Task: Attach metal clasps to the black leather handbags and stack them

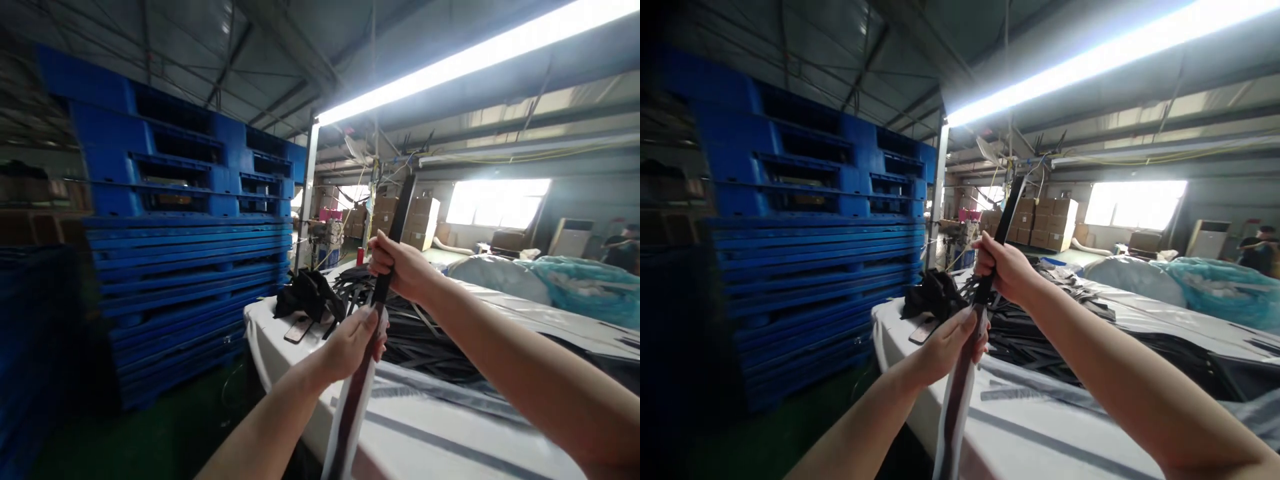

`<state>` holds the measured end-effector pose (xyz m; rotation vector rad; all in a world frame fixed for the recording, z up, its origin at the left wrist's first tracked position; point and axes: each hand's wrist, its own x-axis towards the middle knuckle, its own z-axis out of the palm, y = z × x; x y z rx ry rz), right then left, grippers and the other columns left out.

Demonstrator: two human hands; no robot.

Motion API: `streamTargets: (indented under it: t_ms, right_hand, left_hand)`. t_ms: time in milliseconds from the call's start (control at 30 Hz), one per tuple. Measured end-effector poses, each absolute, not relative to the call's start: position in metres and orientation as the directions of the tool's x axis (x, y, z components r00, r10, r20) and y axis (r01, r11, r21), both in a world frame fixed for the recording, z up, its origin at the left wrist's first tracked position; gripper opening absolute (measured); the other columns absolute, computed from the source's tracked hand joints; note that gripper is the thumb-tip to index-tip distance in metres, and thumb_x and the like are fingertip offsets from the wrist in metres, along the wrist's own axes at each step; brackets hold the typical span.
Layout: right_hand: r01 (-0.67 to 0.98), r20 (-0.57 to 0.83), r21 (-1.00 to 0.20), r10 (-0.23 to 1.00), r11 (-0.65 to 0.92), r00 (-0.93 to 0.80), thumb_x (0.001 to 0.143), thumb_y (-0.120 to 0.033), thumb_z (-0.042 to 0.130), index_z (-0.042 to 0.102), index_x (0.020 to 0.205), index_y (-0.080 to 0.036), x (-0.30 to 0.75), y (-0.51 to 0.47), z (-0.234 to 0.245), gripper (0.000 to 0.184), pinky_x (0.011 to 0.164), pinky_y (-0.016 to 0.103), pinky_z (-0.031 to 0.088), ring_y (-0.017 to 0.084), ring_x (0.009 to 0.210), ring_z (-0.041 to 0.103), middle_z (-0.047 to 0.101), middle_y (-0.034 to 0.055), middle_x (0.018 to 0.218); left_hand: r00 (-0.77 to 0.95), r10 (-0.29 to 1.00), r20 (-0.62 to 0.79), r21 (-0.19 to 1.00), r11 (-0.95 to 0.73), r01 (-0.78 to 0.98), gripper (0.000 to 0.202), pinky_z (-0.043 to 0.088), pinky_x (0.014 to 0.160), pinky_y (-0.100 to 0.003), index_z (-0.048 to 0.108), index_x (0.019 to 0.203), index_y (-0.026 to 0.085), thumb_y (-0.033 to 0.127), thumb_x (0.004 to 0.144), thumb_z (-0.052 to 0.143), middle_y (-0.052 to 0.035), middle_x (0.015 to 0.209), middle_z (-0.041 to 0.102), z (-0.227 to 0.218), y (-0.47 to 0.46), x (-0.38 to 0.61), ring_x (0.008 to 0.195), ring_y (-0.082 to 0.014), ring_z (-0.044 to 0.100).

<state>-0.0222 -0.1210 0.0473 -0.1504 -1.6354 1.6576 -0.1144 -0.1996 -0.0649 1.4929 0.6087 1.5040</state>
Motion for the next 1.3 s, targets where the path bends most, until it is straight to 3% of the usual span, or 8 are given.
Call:
streamTargets:
  t_ms: [167,367,567,800,1000,1300]
  right_hand:
    - [-0.347,0.387,-0.92,0.581,0.185,-0.716,0.072,-0.049,0.075,0.061,0.08,-0.015,-0.023,-0.137,0.055,0.037,0.044,0.021,0.029,0.008,0.049,0.036,0.036,-0.0071,0.053]
    - [-0.432,0.553,-0.832,0.589,0.348,-0.59,0.07,-0.045,0.078,0.062,0.083,-0.016,0.002,-0.122,0.106,0.036,0.046,0.022,0.035,0.007,0.048,0.039,0.038,-0.008,0.052]
    - [-0.276,0.513,-0.842,0.531,0.463,-0.674,0.073,-0.054,0.07,0.063,0.084,-0.014,0.006,-0.144,0.09,0.043,0.048,0.024,0.04,0.011,0.053,0.052,0.056,-0.0009,0.057]
    - [-0.307,0.691,-0.712,0.555,0.631,-0.463,0.072,-0.053,0.07,0.06,0.103,-0.019,0.024,-0.15,0.116,0.047,0.056,0.026,0.049,0.013,0.056,0.061,0.065,-0.0015,0.064]
    - [-0.29,0.683,-0.699,0.492,0.654,-0.54,0.079,-0.053,0.064,0.061,0.089,-0.017,0.029,-0.146,0.101,0.038,0.059,0.028,0.051,0.014,0.059,0.063,0.066,0.0015,0.068]
    - [-0.289,0.655,-0.725,0.496,0.625,-0.571,0.079,-0.055,0.063,0.057,0.085,-0.018,0.033,-0.143,0.09,0.038,0.058,0.03,0.053,0.014,0.055,0.063,0.065,0.0009,0.064]
  left_hand:
    - [0.133,0.826,0.547,0.824,-0.503,-0.262,0.055,0.038,0.051,-0.024,0.046,0.079,0.017,0.072,0.078,0.05,0.0038,0.058,0.047,-0.034,-0.197,-0.117,0.045,-0.0081,0.045]
    - [0.206,0.831,0.517,0.853,-0.481,-0.202,0.061,0.036,0.049,-0.023,0.046,0.077,0.017,0.078,0.074,0.048,0.0059,0.054,0.043,-0.038,-0.19,-0.104,0.042,-0.0074,0.042]
    - [0.15,0.775,0.614,0.784,-0.575,-0.235,0.058,0.037,0.054,-0.025,0.045,0.081,0.018,0.075,0.076,0.048,0.0056,0.058,0.044,-0.003,-0.203,-0.097,0.044,-0.0073,0.041]
    - [0.185,0.779,0.599,0.799,-0.563,-0.214,0.057,0.038,0.055,-0.024,0.044,0.076,0.018,0.074,0.078,0.047,0.0075,0.054,0.04,-0.006,-0.202,-0.083,0.041,-0.0058,0.038]
    - [0.158,0.787,0.596,0.799,-0.563,-0.213,0.054,0.036,0.051,-0.024,0.045,0.079,0.017,0.071,0.08,0.048,0.0073,0.054,0.041,-0.007,-0.199,-0.079,0.041,-0.0063,0.039]
    - [0.153,0.787,0.597,0.797,-0.561,-0.225,0.054,0.037,0.053,-0.024,0.046,0.08,0.017,0.071,0.081,0.046,0.0071,0.055,0.041,-0.009,-0.203,-0.072,0.041,-0.0063,0.039]
